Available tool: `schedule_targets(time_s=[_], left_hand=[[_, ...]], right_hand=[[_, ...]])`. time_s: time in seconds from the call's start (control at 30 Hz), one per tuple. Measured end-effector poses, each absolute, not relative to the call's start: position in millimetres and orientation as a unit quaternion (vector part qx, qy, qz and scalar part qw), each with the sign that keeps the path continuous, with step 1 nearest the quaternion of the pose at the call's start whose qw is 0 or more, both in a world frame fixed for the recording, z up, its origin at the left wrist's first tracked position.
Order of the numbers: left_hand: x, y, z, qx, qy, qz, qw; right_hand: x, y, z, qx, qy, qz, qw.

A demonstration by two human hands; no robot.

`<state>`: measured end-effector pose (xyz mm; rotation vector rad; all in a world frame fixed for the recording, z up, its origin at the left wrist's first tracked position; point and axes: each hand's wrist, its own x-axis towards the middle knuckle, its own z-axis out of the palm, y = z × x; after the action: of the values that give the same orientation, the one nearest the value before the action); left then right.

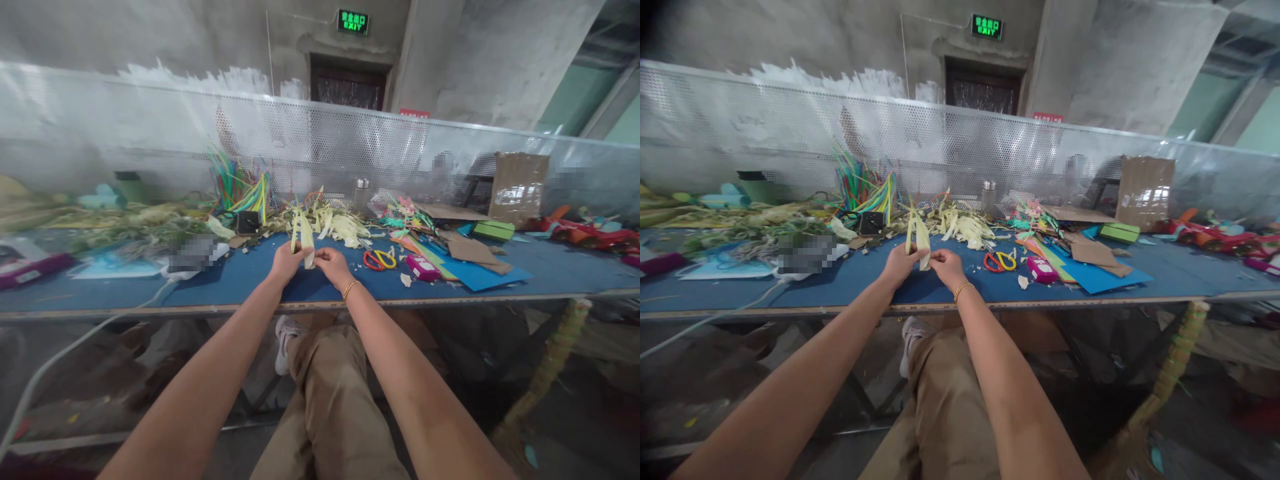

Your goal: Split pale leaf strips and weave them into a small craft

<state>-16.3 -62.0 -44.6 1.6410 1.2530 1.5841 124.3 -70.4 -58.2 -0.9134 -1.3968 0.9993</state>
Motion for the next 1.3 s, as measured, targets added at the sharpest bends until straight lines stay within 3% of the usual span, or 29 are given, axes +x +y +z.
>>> schedule_targets(time_s=[0.43, 0.9, 1.07, 1.3], left_hand=[[-14, -69, -39, 0.598, 0.459, 0.589, 0.291], [-19, -66, -34, 0.428, 0.378, 0.695, 0.436], [-18, -68, -30, 0.412, 0.338, 0.643, 0.550], [-11, -68, -36, 0.453, 0.326, 0.616, 0.556]], right_hand=[[124, -62, -68, -0.388, -0.626, 0.399, 0.546], [126, -64, -68, -0.389, -0.675, 0.364, 0.511], [126, -66, -63, -0.370, -0.627, 0.396, 0.559], [125, -75, -55, -0.351, -0.634, 0.444, 0.527]])
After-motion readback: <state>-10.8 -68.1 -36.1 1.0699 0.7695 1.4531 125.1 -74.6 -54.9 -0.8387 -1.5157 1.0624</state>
